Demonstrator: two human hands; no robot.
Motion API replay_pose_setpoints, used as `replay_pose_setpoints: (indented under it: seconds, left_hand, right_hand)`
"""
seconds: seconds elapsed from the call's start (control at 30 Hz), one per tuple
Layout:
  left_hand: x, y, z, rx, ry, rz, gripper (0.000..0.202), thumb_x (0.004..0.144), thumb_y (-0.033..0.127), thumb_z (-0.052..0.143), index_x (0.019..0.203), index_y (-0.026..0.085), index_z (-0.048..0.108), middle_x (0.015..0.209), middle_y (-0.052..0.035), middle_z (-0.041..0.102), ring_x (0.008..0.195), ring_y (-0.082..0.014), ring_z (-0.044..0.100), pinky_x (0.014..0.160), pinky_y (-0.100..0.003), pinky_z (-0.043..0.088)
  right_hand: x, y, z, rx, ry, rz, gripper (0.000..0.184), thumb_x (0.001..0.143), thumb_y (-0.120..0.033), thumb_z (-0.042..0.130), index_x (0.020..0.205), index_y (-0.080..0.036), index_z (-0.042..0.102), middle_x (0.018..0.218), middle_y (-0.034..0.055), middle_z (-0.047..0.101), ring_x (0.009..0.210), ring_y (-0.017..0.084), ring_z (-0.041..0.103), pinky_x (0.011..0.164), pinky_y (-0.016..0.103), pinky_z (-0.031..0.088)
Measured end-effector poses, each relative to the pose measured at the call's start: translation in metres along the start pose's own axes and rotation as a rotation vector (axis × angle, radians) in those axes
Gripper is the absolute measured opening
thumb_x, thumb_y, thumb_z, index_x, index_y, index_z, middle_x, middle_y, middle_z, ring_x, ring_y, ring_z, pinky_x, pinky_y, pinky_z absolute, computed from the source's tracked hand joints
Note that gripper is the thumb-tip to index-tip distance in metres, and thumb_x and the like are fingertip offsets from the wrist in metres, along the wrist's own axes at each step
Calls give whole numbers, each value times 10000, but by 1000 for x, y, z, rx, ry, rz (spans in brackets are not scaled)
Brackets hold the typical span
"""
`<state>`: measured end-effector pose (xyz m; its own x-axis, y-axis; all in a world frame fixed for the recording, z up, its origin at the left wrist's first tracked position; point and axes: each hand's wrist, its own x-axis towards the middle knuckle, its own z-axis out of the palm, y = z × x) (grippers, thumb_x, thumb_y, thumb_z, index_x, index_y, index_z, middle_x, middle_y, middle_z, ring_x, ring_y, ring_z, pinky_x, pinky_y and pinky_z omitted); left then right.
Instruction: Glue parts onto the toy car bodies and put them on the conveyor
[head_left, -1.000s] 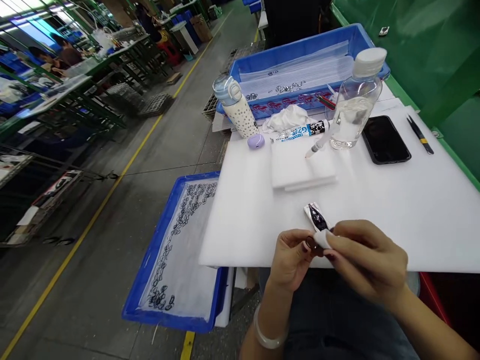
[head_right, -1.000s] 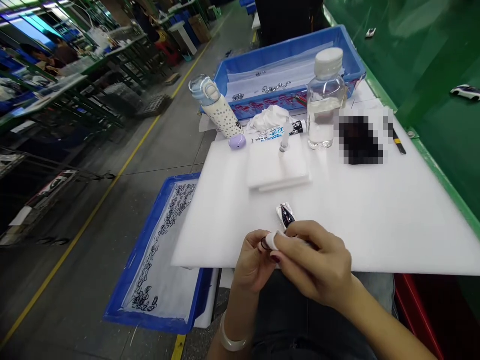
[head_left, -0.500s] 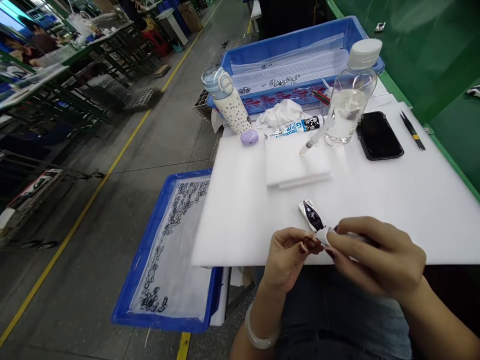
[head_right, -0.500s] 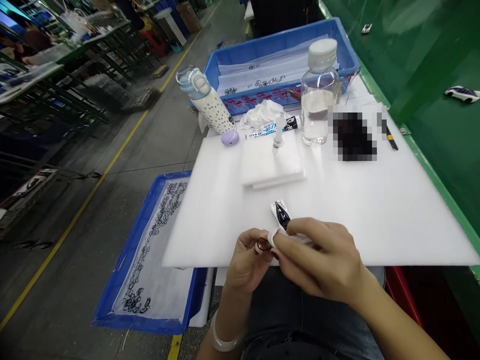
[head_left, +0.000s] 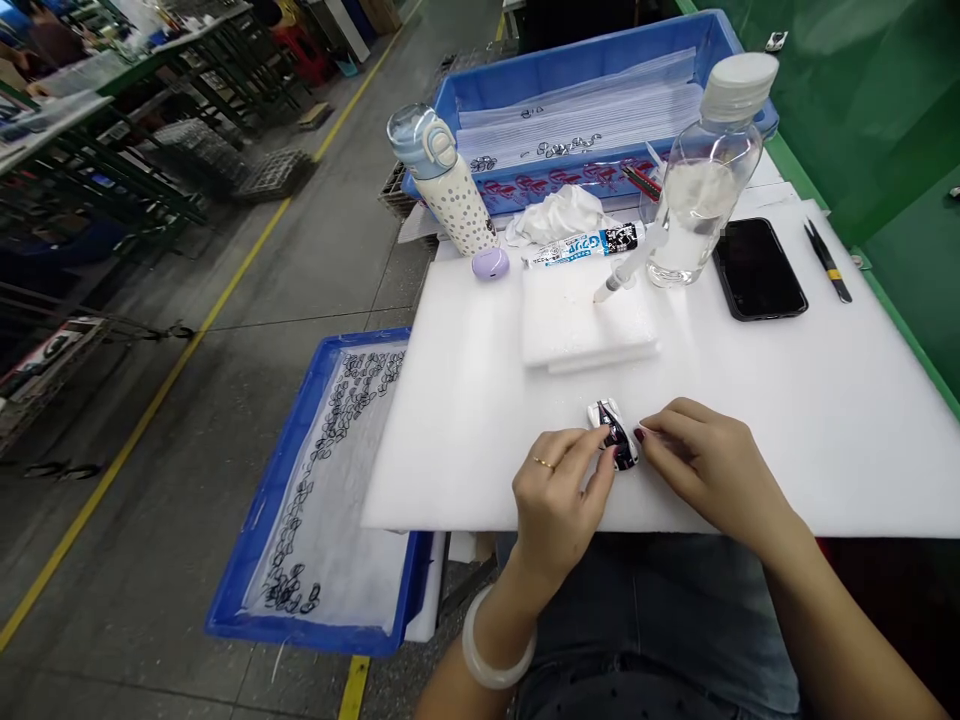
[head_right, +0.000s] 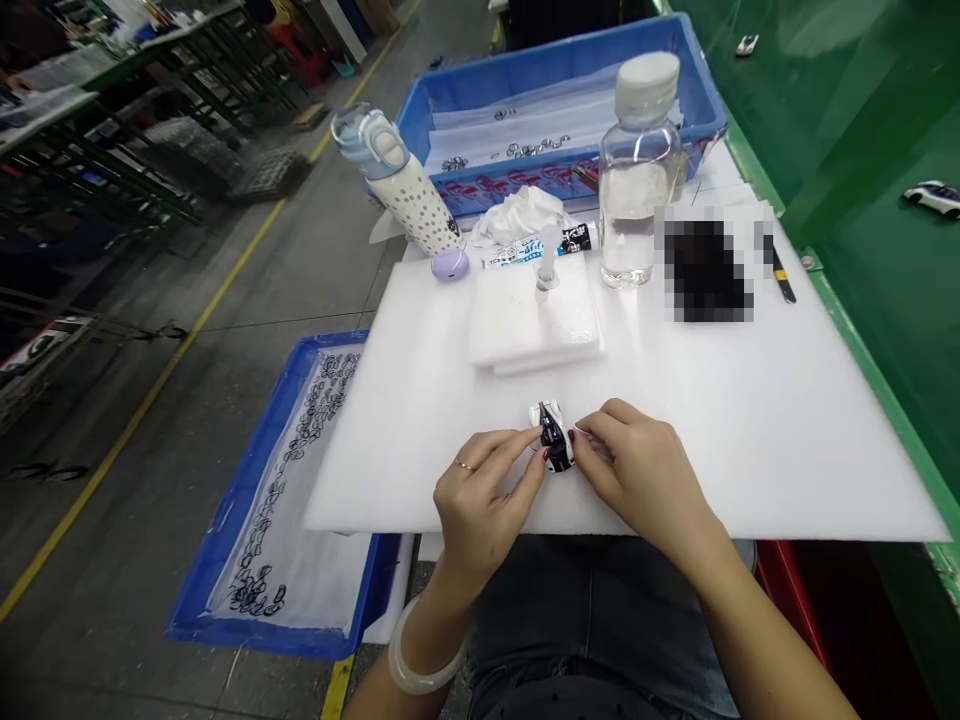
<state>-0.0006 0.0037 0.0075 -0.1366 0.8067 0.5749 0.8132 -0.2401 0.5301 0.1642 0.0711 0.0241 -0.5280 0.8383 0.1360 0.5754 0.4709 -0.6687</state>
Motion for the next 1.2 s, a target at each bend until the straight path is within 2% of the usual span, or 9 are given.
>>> replay_pose_setpoints:
  seconds: [0.23, 0.37, 0.47, 0.57, 0.67, 1.0, 1.2]
  left_hand:
    - [-4, -3, 3, -61, -114, 41, 176, 893, 134, 654, 1060, 133, 707, 886, -85, 690, 786, -195, 664, 699, -313, 571]
    - [-4, -5, 3, -88, -128, 21, 188, 894, 141, 654, 1075, 150, 703, 907, -78, 674, 796, -185, 665, 706, -305, 575]
    - [-2, -6, 1, -133, -121, -65, 220, 869, 166, 692, 1087, 185, 703, 978, -74, 671, 874, -193, 675, 761, -315, 593]
    - [-1, -9, -1, -172, -140, -192, 285, 832, 202, 736, 1115, 204, 703, 1132, -96, 670, 1019, -237, 669, 830, -373, 605]
    - [0, -10, -2, -175, -173, -245, 325, 828, 200, 735, 1149, 226, 693, 1243, -105, 660, 1109, -273, 647, 870, -433, 601]
    - [0, -8, 1, -172, -159, -239, 334, 828, 163, 711, 1151, 242, 688, 1230, -94, 682, 1109, -274, 642, 898, -459, 590]
    - [0, -8, 1, -156, -165, -236, 322, 831, 152, 701, 1147, 211, 684, 1231, -102, 681, 1107, -268, 641, 912, -453, 586]
  right_hand:
    - [2, 3, 1, 31, -2, 3, 219, 951, -282, 533, 872, -167, 703, 800, 48, 646, 595, 119, 582, 548, 258, 463]
    - [2, 4, 1, 12, -14, -8, 203, 949, -283, 541, 886, -166, 695, 811, 50, 654, 593, 121, 585, 546, 257, 467]
    - [2, 5, 1, 13, -12, -13, 200, 951, -281, 544, 883, -172, 697, 810, 49, 657, 594, 121, 592, 548, 254, 468]
    - [3, 5, 1, -5, 0, -20, 198, 948, -285, 555, 863, -175, 695, 807, 47, 658, 586, 120, 598, 547, 254, 468]
    - [3, 5, 2, -34, 7, -31, 201, 951, -289, 550, 858, -175, 688, 800, 45, 654, 574, 118, 594, 533, 250, 458]
    - [2, 4, 4, -95, 28, -58, 189, 945, -297, 559, 867, -168, 674, 782, 34, 631, 565, 117, 581, 521, 251, 434]
    - [1, 3, 8, -145, 54, -84, 189, 944, -291, 556, 856, -164, 665, 766, 32, 628, 571, 113, 582, 520, 241, 426]
